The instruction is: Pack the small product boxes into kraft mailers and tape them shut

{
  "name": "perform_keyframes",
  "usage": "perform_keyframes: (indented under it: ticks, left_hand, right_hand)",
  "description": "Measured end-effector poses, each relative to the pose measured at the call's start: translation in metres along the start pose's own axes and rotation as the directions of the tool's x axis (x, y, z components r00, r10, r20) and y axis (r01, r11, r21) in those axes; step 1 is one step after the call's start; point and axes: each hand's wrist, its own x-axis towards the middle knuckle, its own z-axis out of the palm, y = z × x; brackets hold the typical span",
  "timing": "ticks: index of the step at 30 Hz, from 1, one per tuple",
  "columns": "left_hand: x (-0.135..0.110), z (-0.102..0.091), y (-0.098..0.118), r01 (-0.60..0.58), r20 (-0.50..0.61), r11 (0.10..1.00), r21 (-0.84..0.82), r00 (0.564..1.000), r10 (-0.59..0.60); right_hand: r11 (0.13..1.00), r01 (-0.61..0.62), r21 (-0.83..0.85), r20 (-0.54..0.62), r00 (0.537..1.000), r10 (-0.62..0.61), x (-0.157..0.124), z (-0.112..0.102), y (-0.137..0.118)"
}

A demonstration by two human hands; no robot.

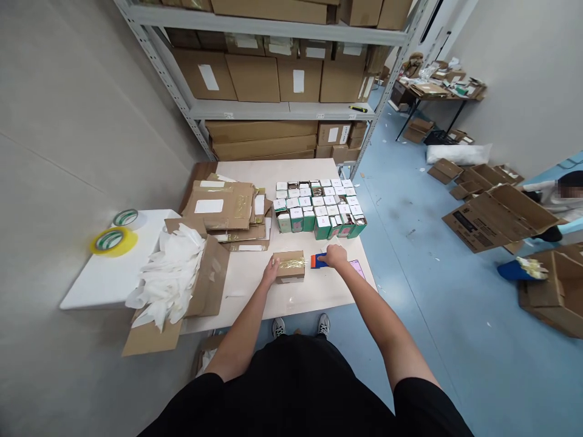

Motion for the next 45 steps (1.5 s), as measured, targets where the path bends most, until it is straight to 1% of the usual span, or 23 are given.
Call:
perform_keyframes:
  ticks: [3,6,7,9,11,13,14,16,19,22,24,26,28,29,31,32,34,37,38,39,41,43,45]
  left_hand:
    - [-0.001,0.0,0.001,0.01,0.009,1.0,-0.017,1.0,-0.01]
    - [-0.004,-0.001,0.003,-0.008,0.007,0.999,-0.035,1.0,0.008]
    - [-0.005,-0.001,0.004,-0.017,0.006,0.999,-0.035,1.0,0.017]
    - [-0.007,-0.002,0.006,-0.024,0.003,0.999,-0.029,1.0,0.024]
    - [-0.009,-0.003,0.008,-0.014,-0.008,1.0,-0.02,1.0,0.014]
    - [-0.011,-0.003,0.01,-0.005,-0.018,1.0,-0.014,1.0,0.005]
    - [-0.011,-0.004,0.011,-0.003,-0.02,1.0,-0.009,1.0,0.003]
    - [-0.011,-0.004,0.012,0.004,-0.012,1.0,-0.004,1.0,-0.004]
    - [-0.011,-0.005,0.013,0.024,-0.003,1.0,-0.013,1.0,-0.024]
    - [-0.01,-0.004,0.011,0.026,-0.007,0.999,-0.018,1.0,-0.026]
    - [-0.008,-0.003,0.008,0.02,-0.015,1.0,-0.013,1.0,-0.02]
    - [-0.006,-0.002,0.005,0.014,-0.02,1.0,-0.008,1.0,-0.014]
    - [-0.005,-0.001,0.002,0.002,-0.02,1.0,-0.01,1.0,-0.002]
    - [-0.005,-0.001,0.0,-0.007,-0.015,1.0,-0.014,1.0,0.007]
    - [-0.004,0.0,-0.001,-0.02,-0.001,1.0,-0.017,1.0,0.02]
    - [-0.005,0.001,-0.002,-0.021,0.006,1.0,-0.014,1.0,0.021]
    - [-0.006,0.002,-0.002,-0.019,0.013,1.0,0.002,1.0,0.019]
    - [-0.008,0.002,-0.002,-0.034,-0.033,0.998,0.055,0.999,0.036]
    - [-0.008,0.002,-0.002,-0.035,-0.051,0.997,0.072,0.998,0.039]
    - [-0.009,0.002,-0.002,-0.028,-0.06,0.996,0.084,0.998,0.034]
    - [-0.009,0.001,-0.003,-0.002,-0.048,0.996,0.089,0.999,0.006]
    - [-0.007,0.0,-0.003,0.01,-0.017,0.996,0.084,1.0,-0.008]
    - [-0.005,-0.001,-0.003,0.0,0.004,0.997,0.083,1.0,-0.001]
  right_hand:
    - [1.0,-0.012,0.004,-0.021,1.0,0.012,-0.001,0.02,-0.012]
    - [1.0,-0.013,0.017,-0.045,0.999,0.013,-0.005,0.052,-0.021]
    - [1.0,-0.017,0.012,-0.075,0.997,0.018,-0.007,0.064,-0.021]
    - [0.998,-0.035,0.058,-0.117,0.992,0.041,-0.013,0.091,-0.017]
    - [0.989,-0.068,0.128,-0.212,0.973,0.094,-0.019,0.117,-0.008]
    - [0.982,-0.002,0.19,-0.286,0.957,0.057,-0.025,0.142,0.003]
    - [0.976,0.017,0.218,-0.29,0.956,0.049,-0.027,0.154,0.008]
    - [0.965,0.014,0.264,-0.249,0.967,0.054,-0.031,0.174,0.016]
    - [0.952,-0.013,0.305,-0.16,0.985,0.065,-0.03,0.196,0.028]
    - [0.927,-0.036,0.373,-0.115,0.99,0.084,-0.025,0.212,0.044]
    - [0.889,-0.071,0.452,-0.097,0.987,0.128,-0.023,0.219,0.055]
    - [0.847,-0.132,0.516,-0.08,0.976,0.2,-0.024,0.221,0.061]
    - [0.823,-0.214,0.527,-0.071,0.953,0.293,-0.028,0.218,0.059]
    - [0.818,-0.245,0.521,-0.078,0.94,0.331,-0.03,0.213,0.054]
    - [0.802,-0.251,0.542,-0.112,0.924,0.365,-0.035,0.198,0.038]
    - [0.786,-0.216,0.579,-0.133,0.926,0.352,-0.036,0.188,0.026]
    - [0.707,-0.126,0.696,-0.142,0.941,0.307,-0.036,0.166,-0.003]
    - [0.58,0.003,0.814,-0.114,0.981,0.156,-0.032,0.138,-0.053]
    - [0.566,0.016,0.824,-0.096,0.989,0.111,-0.03,0.132,-0.067]
    - [0.58,0.011,0.814,-0.076,0.993,0.088,-0.028,0.126,-0.08]
    - [0.647,-0.005,0.763,-0.058,0.995,0.076,-0.023,0.118,-0.098]
    - [0.712,-0.058,0.699,-0.016,0.995,0.097,-0.019,0.111,-0.105]
    - [0.741,-0.099,0.665,0.024,0.994,0.111,-0.016,0.105,-0.105]
